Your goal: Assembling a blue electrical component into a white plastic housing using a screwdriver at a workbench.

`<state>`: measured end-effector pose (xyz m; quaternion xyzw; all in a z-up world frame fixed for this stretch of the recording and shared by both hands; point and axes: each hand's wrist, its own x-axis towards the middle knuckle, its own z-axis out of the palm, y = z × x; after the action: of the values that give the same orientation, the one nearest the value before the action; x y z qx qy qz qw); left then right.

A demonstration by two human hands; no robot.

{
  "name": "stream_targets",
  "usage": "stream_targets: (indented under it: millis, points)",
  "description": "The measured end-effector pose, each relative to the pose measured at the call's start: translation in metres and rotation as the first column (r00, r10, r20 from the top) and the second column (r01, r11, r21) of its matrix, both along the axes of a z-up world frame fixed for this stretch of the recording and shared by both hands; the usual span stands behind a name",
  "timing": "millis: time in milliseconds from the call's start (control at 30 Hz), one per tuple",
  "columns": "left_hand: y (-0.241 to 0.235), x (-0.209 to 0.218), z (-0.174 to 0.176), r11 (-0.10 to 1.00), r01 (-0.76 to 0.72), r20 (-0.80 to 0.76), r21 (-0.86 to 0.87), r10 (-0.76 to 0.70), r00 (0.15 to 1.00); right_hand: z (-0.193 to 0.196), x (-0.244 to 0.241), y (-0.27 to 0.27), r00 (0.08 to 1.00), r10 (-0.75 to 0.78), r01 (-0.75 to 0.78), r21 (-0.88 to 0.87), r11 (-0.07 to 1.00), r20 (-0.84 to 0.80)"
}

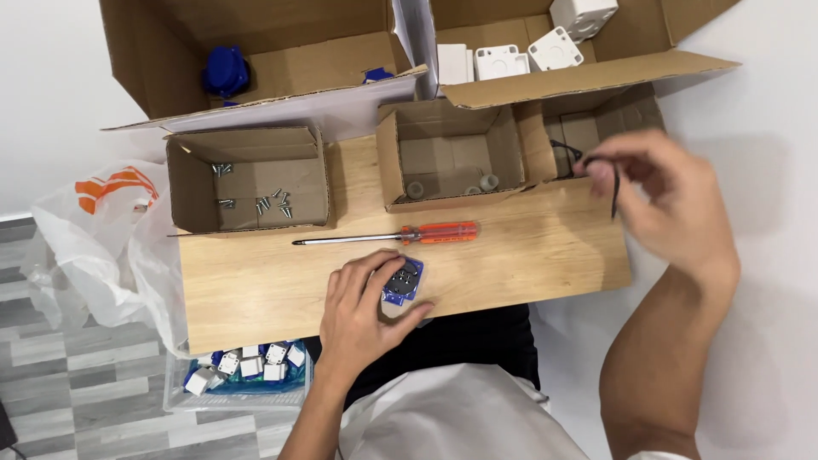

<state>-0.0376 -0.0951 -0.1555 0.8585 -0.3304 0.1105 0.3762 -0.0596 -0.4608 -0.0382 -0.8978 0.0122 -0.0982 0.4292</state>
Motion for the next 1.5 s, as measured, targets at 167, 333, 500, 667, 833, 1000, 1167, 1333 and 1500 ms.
stream_targets:
  millis: [167,333,500,667,833,1000,1167,1333,1500]
  points:
    - [0.014,0.001,0.004,0.985,0.169,-0.176,-0.016,-0.170,0.970,-0.009,-0.021,0.048,0.999,0.046,-0.045,0.017,0.999,-0.009]
    - [0.011,-0.001,0.010,0.980,0.193,-0.239,-0.051,-0.200,0.950,-0.037,-0.026,0.096,0.994,0.097,-0.096,-0.026,0.995,0.041]
    - [0.001,-0.004,0.001,0.983,0.064,-0.270,-0.173,-0.110,0.956,-0.062,-0.023,0.119,0.962,0.130,-0.163,0.124,0.979,0.240]
    - [-0.001,-0.004,-0.004,0.983,0.036,-0.262,-0.180,-0.083,0.961,-0.082,-0.021,0.138,0.911,0.119,-0.152,0.055,0.987,0.396]
    - [-0.003,-0.004,-0.005,0.980,0.008,-0.255,-0.197,-0.060,0.965,-0.089,-0.017,0.161,0.877,0.137,-0.160,0.010,0.987,0.461]
    - [-0.004,-0.003,-0.006,0.980,-0.010,-0.240,-0.196,-0.038,0.970,-0.109,-0.023,0.169,0.867,0.140,-0.154,-0.011,0.988,0.479]
    - [-0.003,-0.002,-0.012,0.979,-0.014,-0.229,-0.204,-0.034,0.973,-0.110,-0.025,0.167,0.862,0.170,-0.164,-0.054,0.985,0.477]
    - [-0.003,-0.002,-0.017,0.983,-0.015,-0.216,-0.182,-0.026,0.976,-0.105,-0.026,0.170,0.850,0.195,-0.164,-0.105,0.981,0.489]
    - [-0.003,-0.001,-0.014,0.983,-0.011,-0.199,-0.184,-0.026,0.980,-0.104,-0.025,0.166,0.822,0.237,-0.175,-0.166,0.971,0.518]
